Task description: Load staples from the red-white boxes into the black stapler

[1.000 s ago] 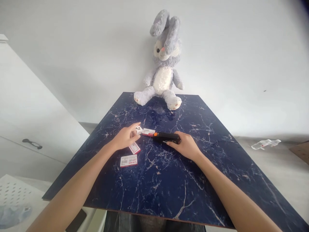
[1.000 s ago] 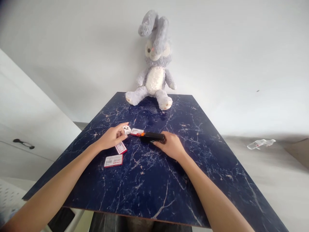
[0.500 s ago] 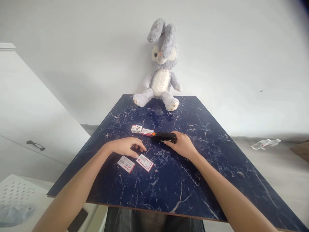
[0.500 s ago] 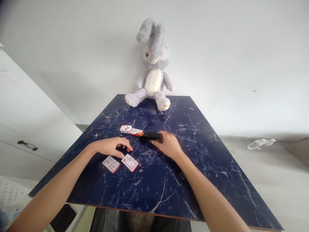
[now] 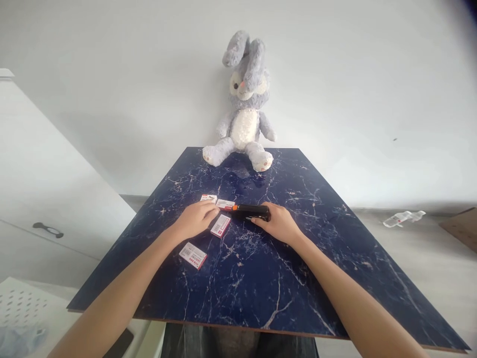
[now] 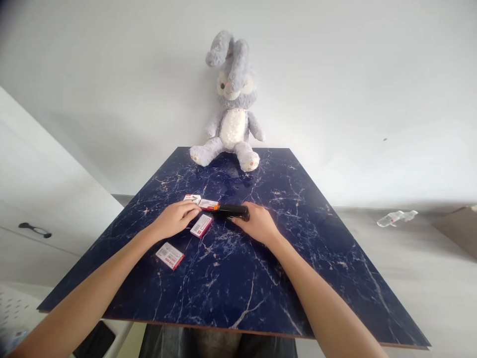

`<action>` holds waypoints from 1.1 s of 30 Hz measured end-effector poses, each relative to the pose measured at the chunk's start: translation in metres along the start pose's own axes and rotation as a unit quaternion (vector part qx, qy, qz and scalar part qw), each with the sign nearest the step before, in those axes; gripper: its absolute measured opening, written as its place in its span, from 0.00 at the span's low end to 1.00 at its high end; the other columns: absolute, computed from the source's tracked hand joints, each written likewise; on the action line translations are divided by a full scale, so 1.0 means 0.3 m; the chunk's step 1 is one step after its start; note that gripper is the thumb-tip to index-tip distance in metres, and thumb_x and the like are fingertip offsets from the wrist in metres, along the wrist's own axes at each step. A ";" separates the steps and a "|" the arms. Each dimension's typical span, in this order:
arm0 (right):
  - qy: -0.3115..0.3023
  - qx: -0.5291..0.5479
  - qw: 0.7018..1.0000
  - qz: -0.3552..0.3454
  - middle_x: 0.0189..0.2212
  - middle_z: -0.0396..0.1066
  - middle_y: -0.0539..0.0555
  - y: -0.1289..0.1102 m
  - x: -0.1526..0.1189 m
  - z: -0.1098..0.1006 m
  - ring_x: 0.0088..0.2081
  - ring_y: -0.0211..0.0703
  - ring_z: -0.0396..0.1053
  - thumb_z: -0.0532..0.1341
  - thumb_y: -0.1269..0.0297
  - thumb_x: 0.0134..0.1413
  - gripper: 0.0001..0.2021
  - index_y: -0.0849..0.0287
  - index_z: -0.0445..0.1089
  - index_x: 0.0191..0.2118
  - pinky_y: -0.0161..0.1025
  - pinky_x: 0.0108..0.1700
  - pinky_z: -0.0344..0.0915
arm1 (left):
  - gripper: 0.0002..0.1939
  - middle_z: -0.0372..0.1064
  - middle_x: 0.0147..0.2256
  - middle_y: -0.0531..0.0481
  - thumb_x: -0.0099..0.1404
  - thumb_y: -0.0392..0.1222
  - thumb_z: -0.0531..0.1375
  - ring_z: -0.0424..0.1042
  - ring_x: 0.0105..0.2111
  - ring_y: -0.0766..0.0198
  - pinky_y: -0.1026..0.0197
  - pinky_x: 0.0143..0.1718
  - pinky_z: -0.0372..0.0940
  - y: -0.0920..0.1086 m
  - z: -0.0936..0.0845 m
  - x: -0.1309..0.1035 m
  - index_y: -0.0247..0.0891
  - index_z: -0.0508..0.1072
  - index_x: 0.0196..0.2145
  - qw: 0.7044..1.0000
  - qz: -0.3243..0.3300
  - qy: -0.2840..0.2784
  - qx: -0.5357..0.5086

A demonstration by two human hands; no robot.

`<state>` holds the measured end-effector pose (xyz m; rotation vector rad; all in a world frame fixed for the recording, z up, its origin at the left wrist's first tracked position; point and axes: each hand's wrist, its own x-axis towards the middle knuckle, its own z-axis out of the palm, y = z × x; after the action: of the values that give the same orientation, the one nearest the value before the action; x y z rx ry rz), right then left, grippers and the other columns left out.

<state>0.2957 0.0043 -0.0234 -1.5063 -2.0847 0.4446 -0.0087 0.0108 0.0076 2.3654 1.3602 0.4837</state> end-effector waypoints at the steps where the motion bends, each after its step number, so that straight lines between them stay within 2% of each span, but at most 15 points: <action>1: -0.001 0.001 1.000 -0.002 0.32 0.74 0.50 0.000 0.000 -0.001 0.31 0.43 0.71 0.64 0.48 0.54 0.14 0.54 0.68 0.35 0.36 0.31 0.58 | 0.19 0.74 0.44 0.45 0.72 0.53 0.51 0.71 0.40 0.55 0.58 0.39 0.63 -0.014 -0.023 -0.005 0.42 0.76 0.46 1.000 -0.010 -0.026 -0.010; 3: 0.000 0.003 1.000 -0.004 0.32 0.74 0.50 0.001 0.000 -0.002 0.31 0.43 0.71 0.64 0.48 0.55 0.15 0.54 0.68 0.35 0.36 0.31 0.58 | 0.18 0.73 0.44 0.47 0.65 0.54 0.60 0.71 0.39 0.57 0.60 0.38 0.63 -0.031 -0.076 -0.025 0.43 0.75 0.48 0.987 -0.005 -0.156 -0.046; 5: -0.001 0.004 1.000 -0.005 0.31 0.74 0.50 0.004 0.001 -0.001 0.31 0.43 0.71 0.64 0.48 0.55 0.14 0.54 0.68 0.35 0.35 0.31 0.58 | 0.27 0.71 0.48 0.49 0.54 0.53 0.70 0.71 0.43 0.56 0.62 0.39 0.63 -0.033 -0.125 -0.053 0.47 0.74 0.51 0.956 0.022 -0.286 -0.060; 6: -0.001 0.004 1.000 -0.004 0.31 0.74 0.50 0.006 0.001 0.001 0.31 0.43 0.71 0.64 0.48 0.55 0.14 0.54 0.68 0.35 0.35 0.31 0.58 | 0.32 0.69 0.49 0.50 0.49 0.51 0.72 0.70 0.44 0.55 0.63 0.39 0.63 -0.029 -0.142 -0.065 0.48 0.74 0.52 0.946 0.025 -0.318 -0.056; 8: -0.004 0.002 1.000 -0.006 0.31 0.74 0.50 0.008 0.002 0.002 0.31 0.43 0.71 0.64 0.49 0.55 0.14 0.54 0.68 0.35 0.35 0.31 0.58 | 0.34 0.68 0.48 0.50 0.44 0.50 0.73 0.70 0.43 0.56 0.64 0.36 0.61 -0.016 -0.155 -0.082 0.49 0.74 0.51 0.940 0.012 -0.339 -0.037; 12: -0.009 0.006 1.000 -0.006 0.32 0.74 0.50 0.004 0.002 -0.005 0.32 0.43 0.71 0.64 0.50 0.55 0.13 0.54 0.68 0.35 0.35 0.31 0.58 | 0.20 0.69 0.43 0.48 0.57 0.55 0.66 0.69 0.37 0.58 0.63 0.32 0.59 0.006 -0.119 -0.072 0.45 0.78 0.45 0.954 -0.014 -0.298 -0.037; 14: -0.009 0.007 1.000 0.001 0.32 0.74 0.50 0.000 0.001 -0.009 0.31 0.43 0.71 0.65 0.49 0.54 0.14 0.54 0.69 0.36 0.35 0.31 0.58 | 0.18 0.70 0.43 0.46 0.64 0.57 0.60 0.69 0.36 0.58 0.62 0.33 0.59 0.005 -0.099 -0.056 0.44 0.79 0.43 0.970 -0.018 -0.238 -0.046; 16: -0.007 0.003 1.000 0.003 0.32 0.74 0.50 -0.003 0.000 -0.009 0.31 0.43 0.71 0.65 0.49 0.55 0.14 0.54 0.69 0.37 0.35 0.31 0.58 | 0.20 0.70 0.45 0.45 0.64 0.59 0.60 0.70 0.39 0.56 0.61 0.35 0.60 -0.004 -0.093 -0.045 0.44 0.79 0.44 0.978 -0.019 -0.202 -0.047; 20: -0.007 -0.012 1.000 0.002 0.33 0.74 0.51 -0.006 -0.002 -0.003 0.33 0.44 0.71 0.64 0.49 0.56 0.14 0.54 0.70 0.39 0.36 0.32 0.61 | 0.29 0.69 0.48 0.48 0.52 0.56 0.70 0.70 0.42 0.54 0.62 0.36 0.60 -0.021 -0.108 -0.051 0.48 0.76 0.51 0.964 -0.019 -0.262 -0.041; 22: 0.002 -0.011 1.000 -0.009 0.39 0.74 0.53 -0.008 -0.005 -0.005 0.35 0.46 0.72 0.64 0.50 0.56 0.17 0.53 0.69 0.46 0.39 0.34 0.64 | 0.25 0.69 0.46 0.48 0.51 0.53 0.70 0.70 0.40 0.55 0.62 0.34 0.60 -0.018 -0.115 -0.058 0.47 0.78 0.47 0.961 -0.017 -0.273 -0.039; 25: 0.074 0.003 0.996 -0.058 0.50 0.70 0.59 -0.017 -0.015 -0.026 0.45 0.53 0.72 0.63 0.50 0.57 0.28 0.54 0.61 0.60 0.46 0.44 0.69 | 0.20 0.72 0.43 0.47 0.54 0.51 0.68 0.71 0.37 0.57 0.62 0.34 0.62 0.003 -0.118 -0.059 0.44 0.79 0.44 0.967 -0.003 -0.244 -0.071; 27: 0.141 0.013 0.985 -0.102 0.54 0.66 0.62 -0.031 -0.028 -0.045 0.53 0.58 0.68 0.62 0.51 0.58 0.30 0.55 0.58 0.62 0.53 0.52 0.68 | 0.20 0.74 0.45 0.47 0.59 0.52 0.66 0.73 0.38 0.57 0.61 0.36 0.64 0.024 -0.115 -0.053 0.44 0.78 0.48 0.970 0.015 -0.204 -0.134; 29: 0.172 0.022 0.973 -0.150 0.54 0.66 0.63 -0.057 -0.046 -0.056 0.55 0.61 0.66 0.62 0.54 0.57 0.28 0.55 0.60 0.61 0.57 0.56 0.66 | 0.19 0.75 0.45 0.45 0.64 0.51 0.62 0.73 0.38 0.57 0.61 0.36 0.65 0.047 -0.104 -0.045 0.43 0.78 0.50 0.966 0.038 -0.151 -0.204; 31: 0.148 0.042 0.967 -0.206 0.55 0.66 0.63 -0.094 -0.068 -0.046 0.55 0.61 0.66 0.63 0.55 0.56 0.27 0.53 0.61 0.60 0.57 0.56 0.67 | 0.19 0.76 0.42 0.44 0.68 0.52 0.58 0.73 0.35 0.59 0.61 0.36 0.66 0.069 -0.078 -0.039 0.40 0.79 0.49 0.960 0.063 -0.109 -0.249; 33: 0.087 0.079 0.959 -0.258 0.55 0.67 0.61 -0.136 -0.089 -0.017 0.54 0.57 0.68 0.63 0.57 0.58 0.26 0.52 0.62 0.61 0.54 0.54 0.69 | 0.20 0.76 0.37 0.45 0.71 0.54 0.55 0.71 0.31 0.62 0.61 0.34 0.65 0.088 -0.037 -0.038 0.38 0.80 0.46 0.956 0.078 -0.092 -0.267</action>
<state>0.2738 -0.0345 -0.0029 -0.8283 -2.1367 0.2572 0.0003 -0.0099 0.0287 2.0124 0.8304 0.5735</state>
